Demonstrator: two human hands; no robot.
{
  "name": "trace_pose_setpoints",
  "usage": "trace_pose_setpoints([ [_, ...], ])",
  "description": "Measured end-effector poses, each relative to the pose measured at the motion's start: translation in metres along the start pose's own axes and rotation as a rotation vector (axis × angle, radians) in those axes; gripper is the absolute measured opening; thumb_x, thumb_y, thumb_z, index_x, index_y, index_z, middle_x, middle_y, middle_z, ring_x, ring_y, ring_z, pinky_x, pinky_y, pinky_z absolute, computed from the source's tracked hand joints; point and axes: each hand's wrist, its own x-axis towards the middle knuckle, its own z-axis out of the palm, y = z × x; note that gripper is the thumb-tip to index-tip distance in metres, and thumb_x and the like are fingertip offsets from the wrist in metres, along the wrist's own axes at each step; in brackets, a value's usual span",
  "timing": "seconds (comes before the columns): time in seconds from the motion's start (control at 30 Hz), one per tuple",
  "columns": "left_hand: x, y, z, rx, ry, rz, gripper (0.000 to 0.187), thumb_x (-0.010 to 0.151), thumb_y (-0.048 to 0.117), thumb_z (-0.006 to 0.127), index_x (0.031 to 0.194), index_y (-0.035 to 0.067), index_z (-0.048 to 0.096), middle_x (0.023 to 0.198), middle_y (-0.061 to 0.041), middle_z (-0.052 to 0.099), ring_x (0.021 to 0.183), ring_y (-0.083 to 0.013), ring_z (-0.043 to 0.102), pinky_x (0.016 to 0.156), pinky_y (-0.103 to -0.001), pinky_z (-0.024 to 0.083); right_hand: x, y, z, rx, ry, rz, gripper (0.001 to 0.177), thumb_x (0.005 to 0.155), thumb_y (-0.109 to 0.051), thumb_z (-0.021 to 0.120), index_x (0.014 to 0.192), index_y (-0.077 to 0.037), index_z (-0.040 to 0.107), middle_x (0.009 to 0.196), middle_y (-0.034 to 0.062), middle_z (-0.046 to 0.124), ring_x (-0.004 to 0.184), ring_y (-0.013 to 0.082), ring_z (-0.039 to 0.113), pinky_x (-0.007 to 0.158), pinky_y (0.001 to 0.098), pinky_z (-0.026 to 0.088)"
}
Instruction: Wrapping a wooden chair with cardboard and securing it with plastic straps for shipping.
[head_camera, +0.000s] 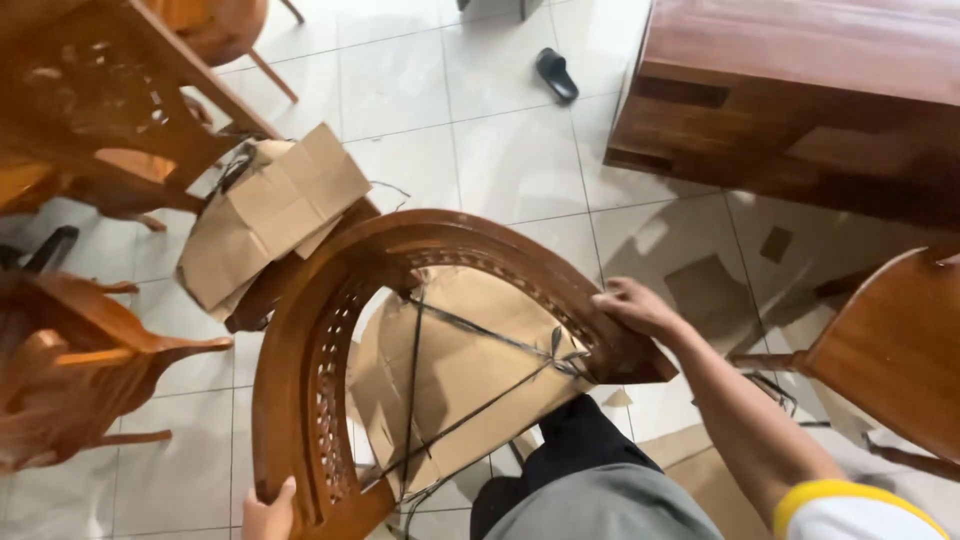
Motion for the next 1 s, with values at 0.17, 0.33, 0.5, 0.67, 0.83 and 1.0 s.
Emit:
trace_pose_setpoints([
  [0.17,0.007,-0.019,0.011,0.073,0.102,-0.015,0.072,0.085,0.046,0.079,0.138,-0.001,0.063,0.132,-0.022,0.069,0.119,-0.0442,0.065,0.101,-0.048,0.049,0.010,-0.049,0.011,0.338,-0.564,0.044,0.047,0.083,-0.047,0.067,0.107,-0.006,0.068,0.093,0.0109,0.074,0.079,0.0225,0.068,0.073,0.0349,0.055],
  [0.33,-0.005,0.000,-0.010,0.013,-0.004,-0.116,0.074,0.089,0.041,0.079,0.139,-0.008,0.058,0.136,-0.027,0.065,0.123,-0.0489,0.060,0.103,-0.052,0.046,0.024,-0.082,0.009,0.395,-0.682,0.353,0.098,0.080,-0.079,0.032,0.126,0.000,0.068,0.116,0.0252,0.072,0.097,0.0364,0.069,0.093,0.0479,0.055],
  [0.5,0.051,0.025,-0.004,0.409,-0.185,-0.321,0.095,0.082,0.086,0.058,0.139,0.011,0.070,0.138,-0.013,0.070,0.123,-0.0422,0.065,0.103,-0.049,0.047,0.035,-0.075,0.022,0.488,-0.575,0.407,0.104,0.086,-0.083,0.023,0.117,0.003,0.073,0.097,0.0267,0.074,0.082,0.0378,0.070,0.079,0.0483,0.057],
  [0.67,0.058,0.002,0.015,0.364,-0.021,-0.007,0.101,0.090,0.080,0.053,0.140,-0.006,0.062,0.139,-0.027,0.067,0.128,-0.0459,0.061,0.106,-0.051,0.045,0.010,-0.103,0.022,0.672,-0.415,0.509,0.084,0.096,-0.067,0.038,0.137,0.001,0.067,0.118,0.0237,0.073,0.095,0.0317,0.069,0.087,0.0415,0.055],
  [0.83,0.016,0.057,0.000,0.284,0.006,0.102,0.077,0.094,0.072,0.056,0.129,0.006,0.070,0.127,-0.018,0.073,0.119,-0.0414,0.066,0.096,-0.049,0.050,0.006,-0.102,-0.007,0.684,-0.290,0.514,0.069,0.100,-0.056,0.043,0.138,-0.003,0.063,0.129,0.0204,0.069,0.115,0.0311,0.064,0.103,0.0429,0.046],
  [1.0,-0.016,0.139,-0.001,0.187,0.002,0.226,0.062,0.094,0.067,0.058,0.111,0.009,0.072,0.111,-0.018,0.077,0.104,-0.0425,0.069,0.085,-0.050,0.051,-0.032,-0.159,-0.053,0.659,-0.203,0.670,0.071,0.106,-0.061,0.034,0.133,-0.003,0.065,0.125,0.0269,0.068,0.109,0.0387,0.062,0.097,0.0526,0.046],
])
